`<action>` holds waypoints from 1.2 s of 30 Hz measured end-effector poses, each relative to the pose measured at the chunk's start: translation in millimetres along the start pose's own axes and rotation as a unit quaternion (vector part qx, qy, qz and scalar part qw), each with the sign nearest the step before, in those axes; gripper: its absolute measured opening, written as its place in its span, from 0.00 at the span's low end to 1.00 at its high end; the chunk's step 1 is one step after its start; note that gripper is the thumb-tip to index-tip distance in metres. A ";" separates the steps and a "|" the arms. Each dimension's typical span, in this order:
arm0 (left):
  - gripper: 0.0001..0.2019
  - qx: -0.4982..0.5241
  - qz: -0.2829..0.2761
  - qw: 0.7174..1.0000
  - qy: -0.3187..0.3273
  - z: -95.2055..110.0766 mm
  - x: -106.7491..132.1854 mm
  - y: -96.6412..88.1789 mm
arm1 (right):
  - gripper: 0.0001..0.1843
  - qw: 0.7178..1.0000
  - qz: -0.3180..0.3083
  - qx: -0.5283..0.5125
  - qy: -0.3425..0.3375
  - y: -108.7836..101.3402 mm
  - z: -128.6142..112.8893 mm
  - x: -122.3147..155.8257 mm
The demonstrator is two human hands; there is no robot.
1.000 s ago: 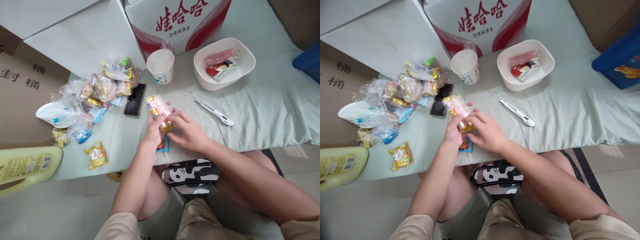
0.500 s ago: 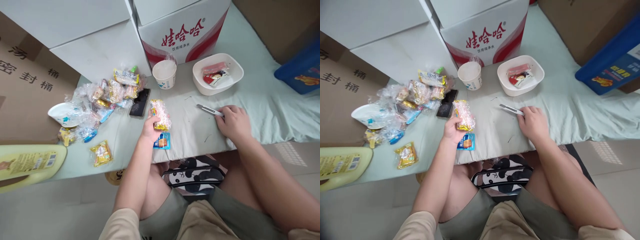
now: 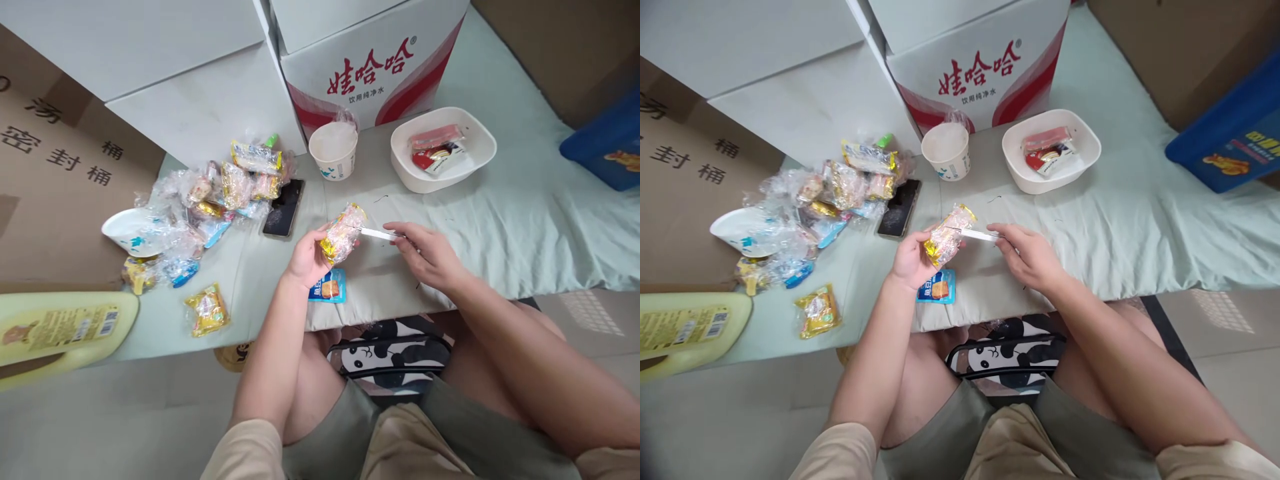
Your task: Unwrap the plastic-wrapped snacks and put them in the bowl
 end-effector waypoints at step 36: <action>0.19 -0.158 0.059 0.982 0.080 12.0 7.1 -17.1 | 0.14 0.959 0.104 0.218 0.145 -20.9 45.6 1.1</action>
Point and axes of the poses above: each hand's wrist, its own x-axis away from the middle knuckle, its own y-axis out of the palm, z = x × y, the point moved 5 cm from there along -x, towards the middle knuckle, and after that the axes turned 3 degrees about y, right-handed, at the moved point
